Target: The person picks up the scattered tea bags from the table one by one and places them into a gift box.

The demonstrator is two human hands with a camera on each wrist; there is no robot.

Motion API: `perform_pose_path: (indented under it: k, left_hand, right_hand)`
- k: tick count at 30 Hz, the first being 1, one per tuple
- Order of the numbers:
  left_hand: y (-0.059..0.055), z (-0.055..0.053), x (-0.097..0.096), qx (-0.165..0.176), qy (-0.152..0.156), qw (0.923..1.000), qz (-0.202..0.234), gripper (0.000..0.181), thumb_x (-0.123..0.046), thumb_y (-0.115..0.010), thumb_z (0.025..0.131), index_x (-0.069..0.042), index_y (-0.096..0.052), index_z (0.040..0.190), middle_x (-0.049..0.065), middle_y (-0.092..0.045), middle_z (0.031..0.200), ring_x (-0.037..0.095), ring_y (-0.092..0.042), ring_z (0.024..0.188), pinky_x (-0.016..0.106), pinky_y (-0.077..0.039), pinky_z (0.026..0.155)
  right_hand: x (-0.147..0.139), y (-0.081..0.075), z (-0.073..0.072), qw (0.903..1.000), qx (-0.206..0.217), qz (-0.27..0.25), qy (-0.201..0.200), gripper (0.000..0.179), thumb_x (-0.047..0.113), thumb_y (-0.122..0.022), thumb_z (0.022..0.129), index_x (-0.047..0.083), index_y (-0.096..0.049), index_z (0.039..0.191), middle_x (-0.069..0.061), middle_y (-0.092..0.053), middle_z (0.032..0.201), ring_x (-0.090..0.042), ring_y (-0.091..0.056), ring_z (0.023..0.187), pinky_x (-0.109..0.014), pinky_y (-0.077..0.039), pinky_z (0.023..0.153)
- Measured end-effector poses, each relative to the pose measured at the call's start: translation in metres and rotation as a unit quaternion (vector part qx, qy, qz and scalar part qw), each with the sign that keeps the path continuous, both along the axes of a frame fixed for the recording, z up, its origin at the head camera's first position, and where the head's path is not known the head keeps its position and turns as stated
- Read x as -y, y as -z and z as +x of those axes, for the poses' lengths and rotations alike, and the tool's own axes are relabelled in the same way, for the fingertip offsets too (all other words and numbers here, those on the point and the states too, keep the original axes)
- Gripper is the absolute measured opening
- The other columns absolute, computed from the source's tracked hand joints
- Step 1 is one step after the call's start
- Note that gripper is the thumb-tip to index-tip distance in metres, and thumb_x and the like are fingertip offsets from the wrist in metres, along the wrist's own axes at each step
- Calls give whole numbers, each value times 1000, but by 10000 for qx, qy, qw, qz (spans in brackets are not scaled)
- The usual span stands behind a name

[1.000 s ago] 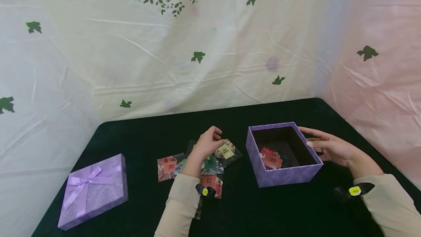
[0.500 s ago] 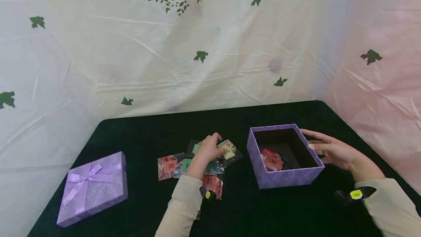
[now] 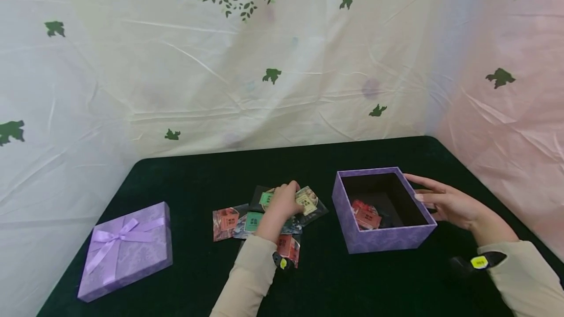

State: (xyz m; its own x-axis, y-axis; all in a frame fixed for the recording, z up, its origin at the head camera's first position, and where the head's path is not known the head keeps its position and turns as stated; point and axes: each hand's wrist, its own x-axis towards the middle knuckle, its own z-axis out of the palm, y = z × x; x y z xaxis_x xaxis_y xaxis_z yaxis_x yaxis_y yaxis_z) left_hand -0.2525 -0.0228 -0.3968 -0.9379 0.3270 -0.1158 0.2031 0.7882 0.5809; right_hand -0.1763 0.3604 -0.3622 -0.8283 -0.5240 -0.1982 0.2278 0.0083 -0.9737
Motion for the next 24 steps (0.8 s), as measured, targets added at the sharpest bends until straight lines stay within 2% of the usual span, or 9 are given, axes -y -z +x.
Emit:
perform_pose_path:
  k: [8, 16, 24]
  left_hand:
    - [-3, 5, -3, -36, -189, 9998, -110, 53, -18, -81, 74, -9, -52, 118, 16, -59, 109, 32, -46, 100, 48, -38, 92]
    - [-2, 5, -4, 19, -291, 9995, 79, 63, -17, -82, 73, -6, -49, 125, 16, -59, 113, 30, -47, 103, 44, -43, 91]
    - [-6, 6, -2, -135, -25, 9999, -36, 54, -22, -83, 72, -4, -53, 114, 12, -63, 96, 22, -55, 83, 40, -49, 78]
  right_hand:
    - [0, 3, -1, 10000, 9, 16, -28, 48, 10, -33, 103, 39, -42, 139, 8, -62, 126, -15, -61, 111, -44, -51, 90]
    - [0, 4, 0, 9998, -15, 181, 115, 47, 11, -35, 103, 41, -43, 138, 9, -63, 125, -16, -62, 110, -44, -51, 89]
    - [-1, 1, 0, 9987, -139, 431, 254, 47, 12, -37, 102, 41, -41, 139, 10, -63, 124, -16, -62, 109, -43, -51, 88]
